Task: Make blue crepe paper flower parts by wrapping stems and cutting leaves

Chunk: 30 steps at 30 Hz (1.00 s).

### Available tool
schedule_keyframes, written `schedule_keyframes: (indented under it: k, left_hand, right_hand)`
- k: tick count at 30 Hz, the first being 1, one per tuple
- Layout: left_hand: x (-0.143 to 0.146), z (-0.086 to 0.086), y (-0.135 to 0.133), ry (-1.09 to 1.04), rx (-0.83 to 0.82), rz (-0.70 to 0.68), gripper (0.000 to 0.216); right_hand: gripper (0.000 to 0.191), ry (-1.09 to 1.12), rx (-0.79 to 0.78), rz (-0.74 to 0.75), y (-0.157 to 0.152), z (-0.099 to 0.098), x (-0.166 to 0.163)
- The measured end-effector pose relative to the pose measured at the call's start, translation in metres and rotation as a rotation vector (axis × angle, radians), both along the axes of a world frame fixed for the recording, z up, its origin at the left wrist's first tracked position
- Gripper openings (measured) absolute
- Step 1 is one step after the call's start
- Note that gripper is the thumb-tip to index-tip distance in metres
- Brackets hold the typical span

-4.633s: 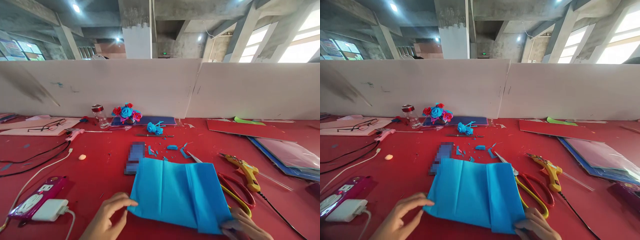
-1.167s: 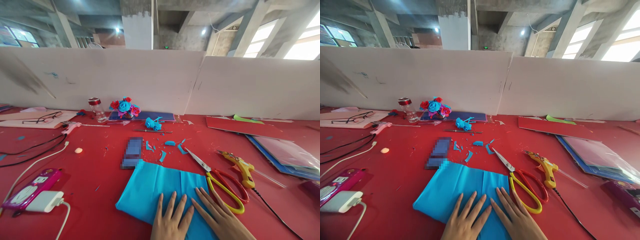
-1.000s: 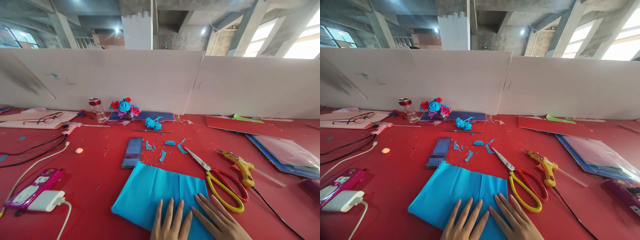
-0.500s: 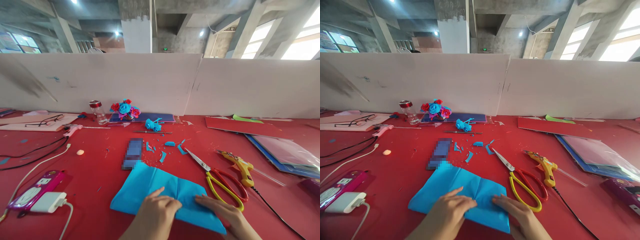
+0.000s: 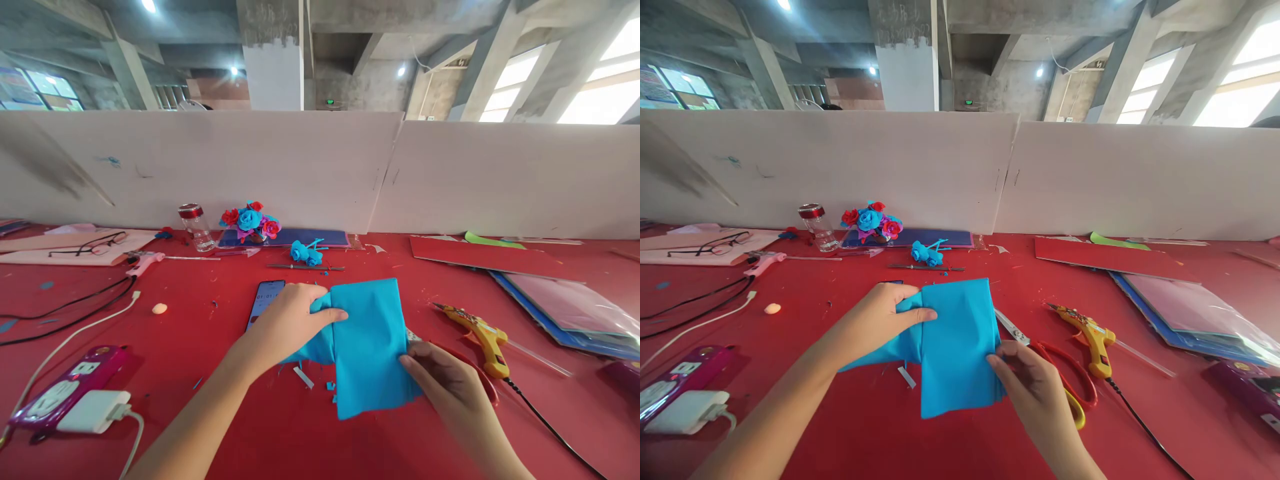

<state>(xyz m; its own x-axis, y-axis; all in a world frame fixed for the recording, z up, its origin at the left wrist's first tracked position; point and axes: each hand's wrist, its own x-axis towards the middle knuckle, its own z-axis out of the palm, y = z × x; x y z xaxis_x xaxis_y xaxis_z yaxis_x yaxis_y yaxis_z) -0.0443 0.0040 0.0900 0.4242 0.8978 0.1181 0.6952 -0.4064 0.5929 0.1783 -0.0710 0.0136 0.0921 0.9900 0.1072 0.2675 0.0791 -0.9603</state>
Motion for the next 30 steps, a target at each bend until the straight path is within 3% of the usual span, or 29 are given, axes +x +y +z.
schedule_keyframes:
  k: [3,6,8,10,13,18,23,26,30]
  left_hand:
    - [0.003,0.001,0.006,0.106,0.157,0.038,0.035]
    - [0.013,-0.008,0.001,0.235,0.400,0.103,0.039]
    - [0.021,-0.022,-0.012,0.272,0.442,-0.055,0.037]
    - [0.027,-0.043,-0.031,0.282,0.363,-0.262,0.043]
    - [0.034,-0.076,-0.060,0.329,0.296,-0.355,0.061]
    - [0.038,-0.122,-0.085,0.387,0.268,-0.134,0.069]
    - [0.041,-0.153,-0.093,0.249,0.376,-0.109,0.073]
    - [0.042,-0.161,-0.096,0.235,0.436,-0.112,0.060]
    - [0.038,-0.156,-0.096,0.241,0.442,-0.144,0.058]
  right_hand:
    - [0.037,0.023,-0.104,0.068,0.005,-0.011,0.003]
    - [0.039,-0.013,-0.187,0.091,0.007,-0.025,0.007]
    - [0.041,-0.031,-0.223,0.070,0.007,-0.035,0.010]
    - [0.045,-0.043,-0.236,0.038,0.006,-0.043,0.011]
    - [0.048,-0.028,-0.249,0.019,0.004,-0.052,0.011]
    - [0.043,0.074,-0.337,0.039,-0.001,-0.055,0.012]
    - [0.044,0.041,-0.320,-0.001,-0.001,-0.057,0.014]
    - [0.045,0.027,-0.313,-0.039,0.000,-0.057,0.013]
    - [0.044,0.100,-0.343,-0.015,-0.001,-0.055,0.012]
